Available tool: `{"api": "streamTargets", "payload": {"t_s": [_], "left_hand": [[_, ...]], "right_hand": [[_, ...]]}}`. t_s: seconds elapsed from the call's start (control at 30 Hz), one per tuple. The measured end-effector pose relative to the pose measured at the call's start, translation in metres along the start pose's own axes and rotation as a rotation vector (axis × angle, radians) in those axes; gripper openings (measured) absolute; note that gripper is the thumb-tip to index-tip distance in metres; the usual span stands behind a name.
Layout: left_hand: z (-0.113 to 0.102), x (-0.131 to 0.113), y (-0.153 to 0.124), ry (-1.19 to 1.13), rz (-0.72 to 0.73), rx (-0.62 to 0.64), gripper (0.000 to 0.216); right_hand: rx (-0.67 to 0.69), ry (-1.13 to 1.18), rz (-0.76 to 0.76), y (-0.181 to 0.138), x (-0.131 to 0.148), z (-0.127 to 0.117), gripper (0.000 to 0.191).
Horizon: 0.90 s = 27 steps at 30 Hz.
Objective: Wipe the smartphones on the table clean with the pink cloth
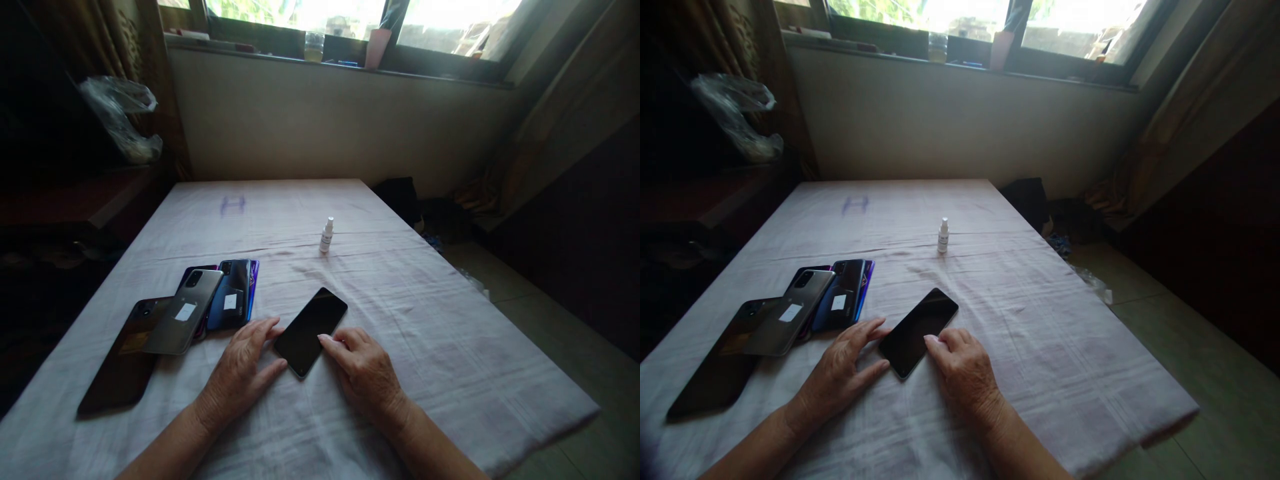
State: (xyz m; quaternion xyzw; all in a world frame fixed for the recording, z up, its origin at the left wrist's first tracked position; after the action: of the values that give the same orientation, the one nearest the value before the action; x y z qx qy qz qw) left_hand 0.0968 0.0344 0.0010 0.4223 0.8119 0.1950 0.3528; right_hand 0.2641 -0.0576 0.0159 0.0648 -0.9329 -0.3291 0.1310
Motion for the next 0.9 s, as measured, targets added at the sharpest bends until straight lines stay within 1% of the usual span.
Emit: {"api": "streamTargets", "payload": {"t_s": [0.13, 0.2, 0.33, 0.47, 0.63, 0.73, 0.8, 0.9], "left_hand": [[0.000, 0.000, 0.000, -0.005, -0.006, 0.005, 0.059], [0.001, 0.001, 0.000, -0.008, -0.009, 0.007, 0.060], [0.001, 0.000, 0.000, -0.004, -0.005, 0.005, 0.059], [-0.001, -0.003, 0.000, 0.028, 0.039, -0.019, 0.055], [-0.002, -0.005, -0.001, 0.033, 0.083, -0.033, 0.045], [-0.004, -0.008, -0.001, -0.004, 0.083, -0.035, 0.037], [-0.003, -0.015, -0.001, -0.046, 0.105, -0.011, 0.032], [0.004, -0.029, 0.001, -0.101, 0.150, 0.070, 0.028]], "right_hand": [[0.006, 0.093, -0.089, -0.004, 0.016, -0.001, 0.028], [0.000, 0.107, -0.100, -0.005, 0.017, -0.003, 0.028], [0.003, 0.021, -0.022, -0.006, 0.001, -0.004, 0.032], [0.010, -0.063, 0.039, -0.007, -0.011, -0.003, 0.033], [0.059, -0.092, 0.009, -0.002, -0.015, 0.006, 0.035], [0.095, -0.070, -0.010, 0.007, -0.025, 0.013, 0.034], [0.105, -0.052, -0.013, 0.014, -0.035, 0.018, 0.034], [0.079, -0.005, -0.026, 0.025, -0.052, 0.025, 0.036]]}}
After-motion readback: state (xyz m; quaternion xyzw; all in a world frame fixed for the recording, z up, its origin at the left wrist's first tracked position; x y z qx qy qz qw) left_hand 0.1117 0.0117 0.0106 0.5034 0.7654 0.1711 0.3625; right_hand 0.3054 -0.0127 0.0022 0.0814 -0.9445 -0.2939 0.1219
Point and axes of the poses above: each hand's wrist, its own y-axis towards the middle knuckle, its own z-axis out of the palm, x = y × z, the point moved 8 cm from there along y, towards the middle knuckle, and after that the axes turned 12 degrees about -x, right-handed, at the moved point
